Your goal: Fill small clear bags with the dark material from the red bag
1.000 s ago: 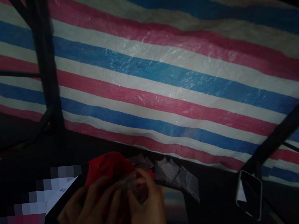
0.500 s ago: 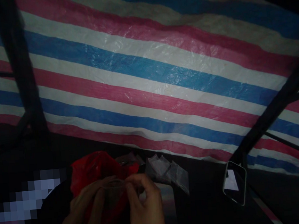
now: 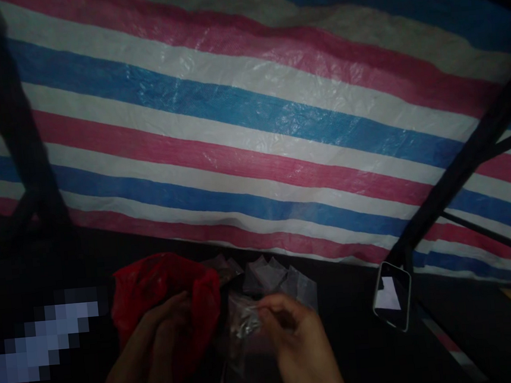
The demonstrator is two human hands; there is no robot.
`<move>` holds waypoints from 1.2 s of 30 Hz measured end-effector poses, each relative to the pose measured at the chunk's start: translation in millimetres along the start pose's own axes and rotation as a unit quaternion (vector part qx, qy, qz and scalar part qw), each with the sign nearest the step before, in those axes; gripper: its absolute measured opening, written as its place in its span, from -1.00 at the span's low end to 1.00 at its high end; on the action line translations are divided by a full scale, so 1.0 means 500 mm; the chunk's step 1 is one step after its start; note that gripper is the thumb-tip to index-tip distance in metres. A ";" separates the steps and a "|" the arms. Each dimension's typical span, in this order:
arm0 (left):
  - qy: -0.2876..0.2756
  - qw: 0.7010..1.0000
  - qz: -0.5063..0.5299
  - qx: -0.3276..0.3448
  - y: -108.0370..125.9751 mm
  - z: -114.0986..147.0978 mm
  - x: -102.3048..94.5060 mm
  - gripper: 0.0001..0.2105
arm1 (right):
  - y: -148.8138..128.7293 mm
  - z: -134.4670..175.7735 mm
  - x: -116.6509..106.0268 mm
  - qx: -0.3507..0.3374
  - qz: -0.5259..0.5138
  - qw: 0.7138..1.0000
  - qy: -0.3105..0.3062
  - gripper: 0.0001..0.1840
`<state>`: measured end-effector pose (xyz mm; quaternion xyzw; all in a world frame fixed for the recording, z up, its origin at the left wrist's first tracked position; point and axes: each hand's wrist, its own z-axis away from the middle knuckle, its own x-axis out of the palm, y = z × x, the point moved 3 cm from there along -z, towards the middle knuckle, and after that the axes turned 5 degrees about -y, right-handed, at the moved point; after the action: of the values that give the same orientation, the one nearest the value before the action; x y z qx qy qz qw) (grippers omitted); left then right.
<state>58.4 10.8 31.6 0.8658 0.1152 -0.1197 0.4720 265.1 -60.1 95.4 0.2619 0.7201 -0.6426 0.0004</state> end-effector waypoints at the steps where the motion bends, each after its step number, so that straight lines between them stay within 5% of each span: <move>1: 0.005 1.000 -0.008 0.008 -0.001 0.001 -0.004 -0.70 | 0.020 0.000 -0.020 0.020 -0.001 1.000 -0.002 -0.69; 8: 0.045 0.990 -0.063 0.114 0.006 0.011 -0.027 -0.78 | 0.133 -0.008 -0.064 0.050 0.071 0.994 0.064 -0.63; 19: 0.023 0.968 -0.152 0.197 0.005 0.054 -0.019 -0.77 | 0.131 -0.034 -0.100 0.018 0.108 0.977 0.185 -0.48; 36: 0.033 0.964 -0.157 0.212 -0.011 0.043 -0.066 -0.78 | 0.097 -0.044 -0.073 0.007 0.120 0.987 0.110 -0.56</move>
<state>23.6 -7.5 26.4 0.9206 0.2375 -0.1851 0.2488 322.5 -51.6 66.7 0.4155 0.6743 -0.6105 -0.0039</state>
